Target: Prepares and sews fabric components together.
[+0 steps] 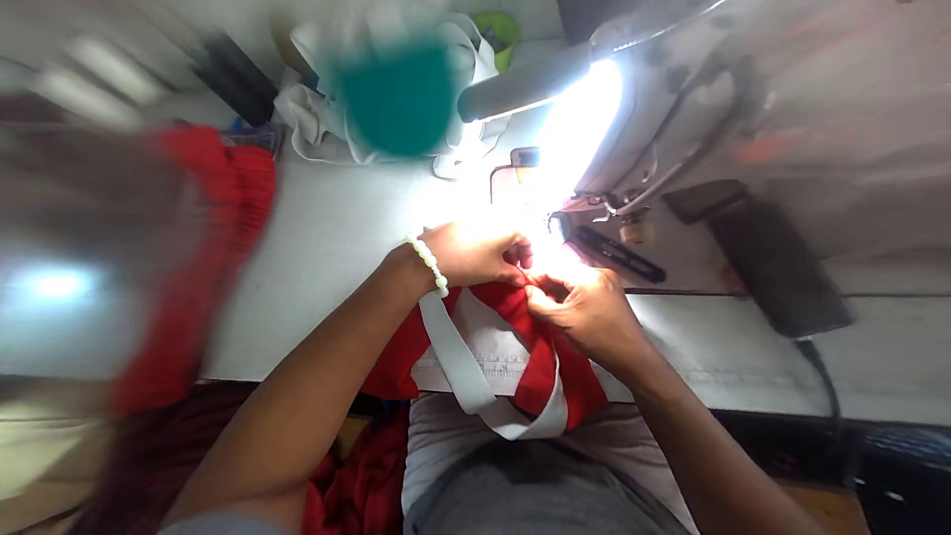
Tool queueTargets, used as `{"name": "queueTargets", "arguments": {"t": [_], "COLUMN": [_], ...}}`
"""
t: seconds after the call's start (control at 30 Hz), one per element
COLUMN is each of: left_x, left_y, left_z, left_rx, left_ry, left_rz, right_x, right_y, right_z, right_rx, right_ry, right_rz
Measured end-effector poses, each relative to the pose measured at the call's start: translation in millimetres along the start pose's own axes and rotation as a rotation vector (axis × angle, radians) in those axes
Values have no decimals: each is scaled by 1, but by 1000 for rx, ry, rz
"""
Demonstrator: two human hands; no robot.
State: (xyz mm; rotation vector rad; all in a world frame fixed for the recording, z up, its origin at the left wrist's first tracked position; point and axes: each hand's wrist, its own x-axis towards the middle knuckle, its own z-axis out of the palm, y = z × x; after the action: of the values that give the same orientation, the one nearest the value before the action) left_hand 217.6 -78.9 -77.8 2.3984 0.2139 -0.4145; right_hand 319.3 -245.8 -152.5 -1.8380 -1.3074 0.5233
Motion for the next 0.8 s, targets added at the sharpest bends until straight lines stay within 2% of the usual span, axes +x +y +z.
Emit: {"name": "queueTargets", "arguments": {"t": [0.1,0.27,0.33,0.47,0.53,0.63,0.73,0.8], "left_x": [-2,0,1,-4,-3,3,12,19], "left_y": [8,5,4,-2,-5,0,1,2], "left_z": [3,22,25,18,17,21,33,41], "left_rx": [161,452,408,133,131,269,476,503], "left_ry": [-75,-1,2,-11,-8,-37,79,197], "left_rz": [-9,53,45,30,47,10,-16,-67], "right_x": [-3,0,2,-2,-3,-2,4,9], "right_y": [1,5,8,14,14,19,24,23], "right_z": [4,-3,-9,-8,-5,-2,0,-1], "right_rx": [-31,-67,-68,-88,-108,-148,-277,-324], "right_ry": [-35,-114,-136,-83,-81,-97,-53,-38], "right_rz": [-20,-20,-38,-129,-148,-163,-203,-165]}}
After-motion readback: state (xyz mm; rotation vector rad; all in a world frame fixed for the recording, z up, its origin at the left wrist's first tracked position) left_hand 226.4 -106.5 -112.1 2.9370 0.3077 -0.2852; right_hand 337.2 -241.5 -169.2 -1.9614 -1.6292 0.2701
